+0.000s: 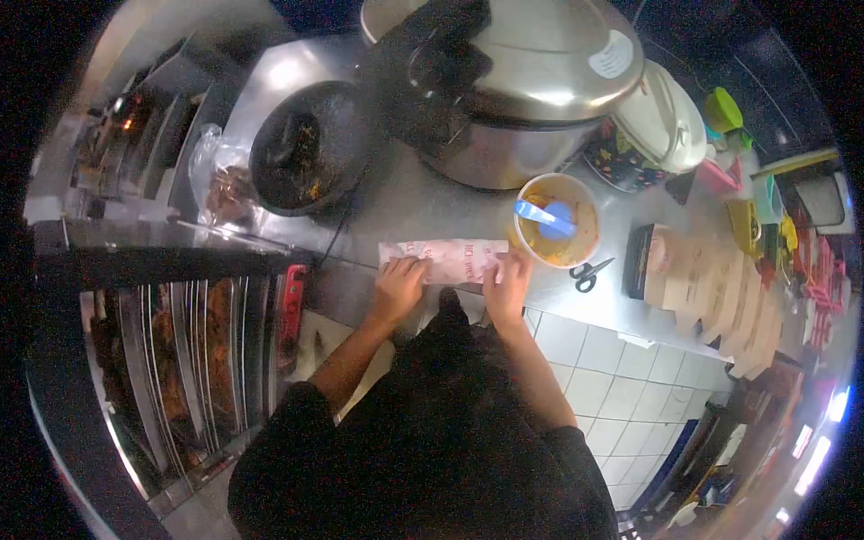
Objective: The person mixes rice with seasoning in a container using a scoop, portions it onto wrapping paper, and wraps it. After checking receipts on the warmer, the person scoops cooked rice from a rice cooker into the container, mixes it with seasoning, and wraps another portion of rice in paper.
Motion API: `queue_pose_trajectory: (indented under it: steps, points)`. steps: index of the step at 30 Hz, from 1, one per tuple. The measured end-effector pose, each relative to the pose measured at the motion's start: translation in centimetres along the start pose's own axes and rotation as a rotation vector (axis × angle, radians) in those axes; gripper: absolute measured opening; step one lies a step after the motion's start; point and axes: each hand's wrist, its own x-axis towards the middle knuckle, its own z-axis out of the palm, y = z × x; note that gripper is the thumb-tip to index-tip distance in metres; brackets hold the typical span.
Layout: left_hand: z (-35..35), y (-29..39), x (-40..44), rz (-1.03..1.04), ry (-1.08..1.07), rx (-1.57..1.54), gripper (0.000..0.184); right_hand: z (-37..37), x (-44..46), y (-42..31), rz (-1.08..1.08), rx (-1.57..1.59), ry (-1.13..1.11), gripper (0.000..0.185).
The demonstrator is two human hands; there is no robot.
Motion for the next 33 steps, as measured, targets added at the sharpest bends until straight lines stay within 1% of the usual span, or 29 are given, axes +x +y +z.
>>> queue_pose_trajectory:
  steps: [1,2,4,5,6,8,9,11,15,17,18,19,20,21,22,23,25,27,28,29,30,31,32,33]
  points:
    - [-0.2,0.1,0.1,-0.016,-0.002,-0.003,0.032,-0.9,0.6,-1.5,-0.085,-0.023,-0.004,0.040]
    - [-0.7,0.3,0.4,-0.004,-0.010,0.014,0.032,-1.7,1.4,-2.3,-0.087,-0.023,-0.018,0.040]
    - [-0.4,0.3,0.1,0.006,-0.017,0.019,0.031,-2.7,2.8,-3.0,-0.439,-0.321,-0.197,0.042]
    - [-0.1,-0.1,0.1,0.038,0.000,-0.003,0.029,-2.3,2.7,-2.3,-0.440,-0.344,-0.265,0.033]
    - [0.3,-0.4,0.1,0.071,0.020,-0.022,0.027,-2.0,2.5,-1.5,-0.445,-0.347,-0.266,0.033]
    - [0.0,-0.5,0.2,0.068,0.009,-0.022,0.025,-1.5,2.1,-0.2,-0.423,-0.205,-0.378,0.030]
    - [-0.1,-0.5,0.3,0.068,-0.006,-0.023,0.023,-1.2,1.8,0.3,-0.425,-0.206,-0.380,0.030]
    - [0.1,-1.0,0.2,0.082,0.004,-0.024,0.022,-1.1,1.6,0.7,-0.486,-0.158,-0.309,0.029]
    - [-0.2,-1.4,0.3,0.103,0.005,0.001,0.019,-1.3,1.9,1.2,-0.549,-0.145,-0.279,0.029]
    - [0.3,-1.8,0.0,0.093,0.007,-0.023,0.018,-1.1,1.5,2.2,-0.504,-0.082,-0.478,0.031]
    - [0.4,-2.0,-0.1,0.081,0.008,-0.047,0.018,-0.8,1.3,2.6,-0.503,-0.083,-0.478,0.031]
    - [0.5,-2.4,-0.4,0.081,0.009,-0.048,0.018,-0.7,1.3,2.7,-0.466,-0.059,-0.523,0.032]
    - [0.4,-2.8,-0.6,0.085,-0.013,-0.059,0.020,-0.6,1.3,2.8,-0.428,-0.034,-0.569,0.032]
    - [0.4,-3.2,-0.9,0.089,-0.035,-0.070,0.022,-0.7,1.4,3.1,-0.427,-0.034,-0.569,0.032]
    - [-0.7,-3.1,-0.6,0.090,-0.037,-0.070,0.022,-1.1,1.9,2.9,-0.406,0.019,-0.613,0.033]
    - [-2.4,-2.5,0.2,0.110,-0.077,-0.114,0.025,-1.7,2.4,2.7,-0.384,0.072,-0.656,0.034]
    - [-3.5,-2.7,0.4,0.132,-0.121,-0.159,0.028,-3.1,3.0,2.1,-0.400,0.034,-0.688,0.034]
    - [-3.0,-3.9,0.1,0.297,-0.190,-0.044,0.032,-3.2,2.9,2.7,-0.421,-0.006,-0.721,0.034]
    - [-2.5,-4.4,-0.3,0.299,-0.189,-0.043,0.032,-2.4,2.4,3.6,-0.489,-0.050,-0.735,0.033]
    - [-2.0,-4.9,-0.5,0.283,-0.241,-0.054,0.031,-2.1,2.5,3.9,-0.557,-0.097,-0.745,0.032]
    - [-1.4,-5.4,-0.5,0.269,-0.294,-0.064,0.030,-1.9,2.6,4.2,-0.556,-0.101,-0.738,0.032]
    - [-1.2,-5.5,-0.1,0.276,-0.293,-0.063,0.030,-1.9,2.8,4.1,-0.529,-0.074,-0.755,0.027]
    - [-1.0,-5.6,0.4,0.187,-0.391,-0.118,0.027,-1.7,3.0,3.9,-0.502,-0.046,-0.770,0.023]
    - [-0.8,-5.9,1.0,0.096,-0.487,-0.172,0.024,-1.2,3.2,3.7,-0.501,-0.046,-0.765,0.023]
